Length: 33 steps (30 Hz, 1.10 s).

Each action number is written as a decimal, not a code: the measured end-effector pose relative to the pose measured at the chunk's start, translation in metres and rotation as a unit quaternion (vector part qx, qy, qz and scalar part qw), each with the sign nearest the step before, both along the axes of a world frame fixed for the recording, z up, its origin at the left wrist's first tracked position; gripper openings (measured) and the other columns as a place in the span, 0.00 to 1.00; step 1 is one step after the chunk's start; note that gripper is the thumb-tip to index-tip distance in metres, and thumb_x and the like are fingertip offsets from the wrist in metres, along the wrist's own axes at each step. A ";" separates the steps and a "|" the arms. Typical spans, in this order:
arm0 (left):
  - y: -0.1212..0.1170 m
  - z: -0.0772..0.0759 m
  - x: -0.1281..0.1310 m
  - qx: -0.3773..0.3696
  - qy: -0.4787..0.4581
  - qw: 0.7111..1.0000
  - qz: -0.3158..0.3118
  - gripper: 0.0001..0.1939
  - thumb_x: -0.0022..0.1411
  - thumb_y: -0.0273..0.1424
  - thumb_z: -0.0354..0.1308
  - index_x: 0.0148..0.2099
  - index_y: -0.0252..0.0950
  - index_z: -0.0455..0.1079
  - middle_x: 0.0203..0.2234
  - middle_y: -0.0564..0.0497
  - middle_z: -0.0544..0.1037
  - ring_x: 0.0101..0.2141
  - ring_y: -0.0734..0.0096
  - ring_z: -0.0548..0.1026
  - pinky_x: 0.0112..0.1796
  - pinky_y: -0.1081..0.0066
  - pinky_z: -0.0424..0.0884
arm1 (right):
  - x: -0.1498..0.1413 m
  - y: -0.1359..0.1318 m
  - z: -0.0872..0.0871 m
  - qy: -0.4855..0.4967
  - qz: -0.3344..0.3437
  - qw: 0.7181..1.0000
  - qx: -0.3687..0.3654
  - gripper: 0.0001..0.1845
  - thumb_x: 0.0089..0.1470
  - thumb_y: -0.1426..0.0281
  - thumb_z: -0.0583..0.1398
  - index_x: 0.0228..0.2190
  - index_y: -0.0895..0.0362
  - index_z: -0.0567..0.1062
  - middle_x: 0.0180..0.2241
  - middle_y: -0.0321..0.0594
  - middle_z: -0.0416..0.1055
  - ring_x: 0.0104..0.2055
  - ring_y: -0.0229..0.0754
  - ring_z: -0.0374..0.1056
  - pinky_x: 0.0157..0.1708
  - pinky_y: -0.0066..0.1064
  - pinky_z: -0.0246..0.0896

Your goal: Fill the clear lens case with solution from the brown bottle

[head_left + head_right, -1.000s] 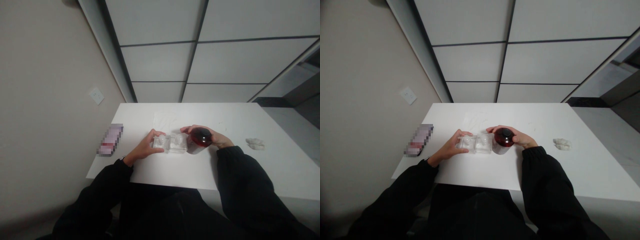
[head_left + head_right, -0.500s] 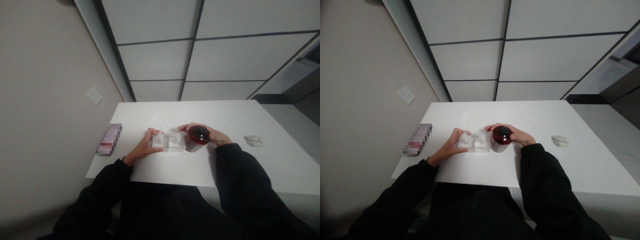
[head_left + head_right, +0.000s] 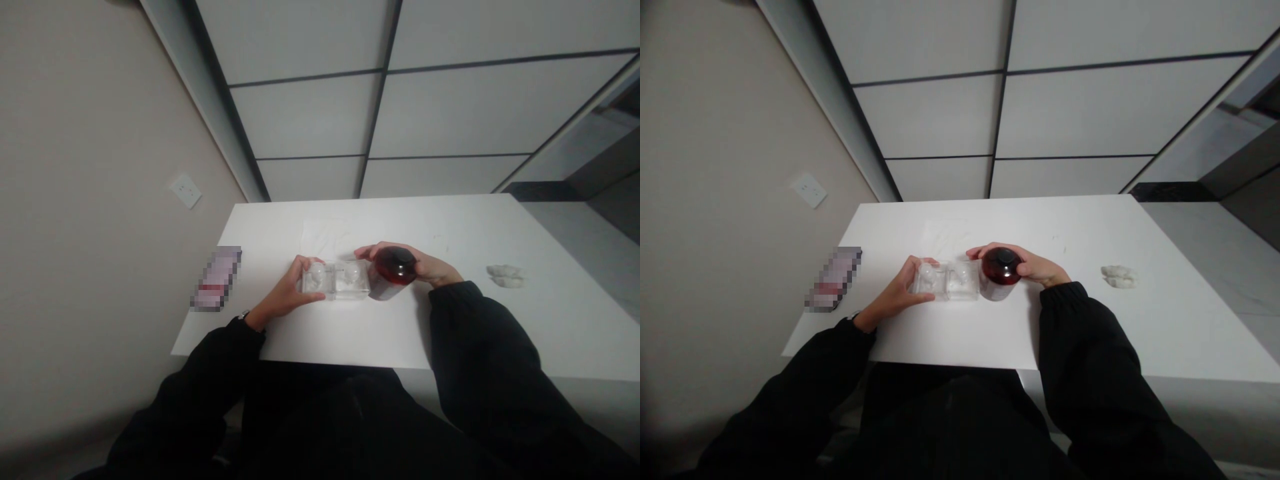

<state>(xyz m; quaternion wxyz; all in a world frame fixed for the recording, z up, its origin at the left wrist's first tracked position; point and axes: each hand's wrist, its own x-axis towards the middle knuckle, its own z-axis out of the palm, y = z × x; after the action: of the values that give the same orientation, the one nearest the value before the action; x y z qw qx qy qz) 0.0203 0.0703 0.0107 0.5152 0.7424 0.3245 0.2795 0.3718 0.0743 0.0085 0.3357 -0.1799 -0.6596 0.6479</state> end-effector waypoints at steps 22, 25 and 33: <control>0.000 -0.003 -0.002 0.018 0.022 0.999 0.023 0.35 0.58 0.45 0.74 0.61 0.41 0.63 0.63 0.38 0.69 0.67 0.47 0.67 0.68 0.47 0.60 | 0.000 0.000 0.001 -0.001 0.000 1.000 0.007 0.44 0.52 0.36 0.67 0.58 0.51 0.76 0.67 0.50 0.67 0.71 0.57 0.58 0.72 0.51 0.47; 0.001 -0.005 -0.002 0.022 0.030 0.999 0.013 0.34 0.59 0.45 0.73 0.61 0.40 0.65 0.63 0.39 0.71 0.66 0.47 0.68 0.67 0.47 0.61 | 0.000 0.000 0.001 0.003 0.005 1.000 0.005 0.44 0.52 0.36 0.67 0.59 0.52 0.75 0.67 0.50 0.66 0.71 0.57 0.58 0.72 0.52 0.47; 0.002 -0.010 -0.001 0.011 0.001 1.000 0.007 0.37 0.58 0.48 0.73 0.60 0.42 0.60 0.61 0.40 0.69 0.64 0.49 0.69 0.65 0.49 0.66 | 0.001 0.000 0.002 0.006 0.010 1.000 -0.002 0.43 0.53 0.37 0.67 0.59 0.52 0.75 0.68 0.52 0.66 0.71 0.58 0.58 0.72 0.54 0.46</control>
<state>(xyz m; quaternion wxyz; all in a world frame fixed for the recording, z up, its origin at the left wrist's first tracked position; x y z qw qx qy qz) 0.0192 0.0721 0.0009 0.5048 0.7459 0.3270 0.2861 0.3725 0.0740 0.0105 0.3326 -0.1698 -0.6582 0.6537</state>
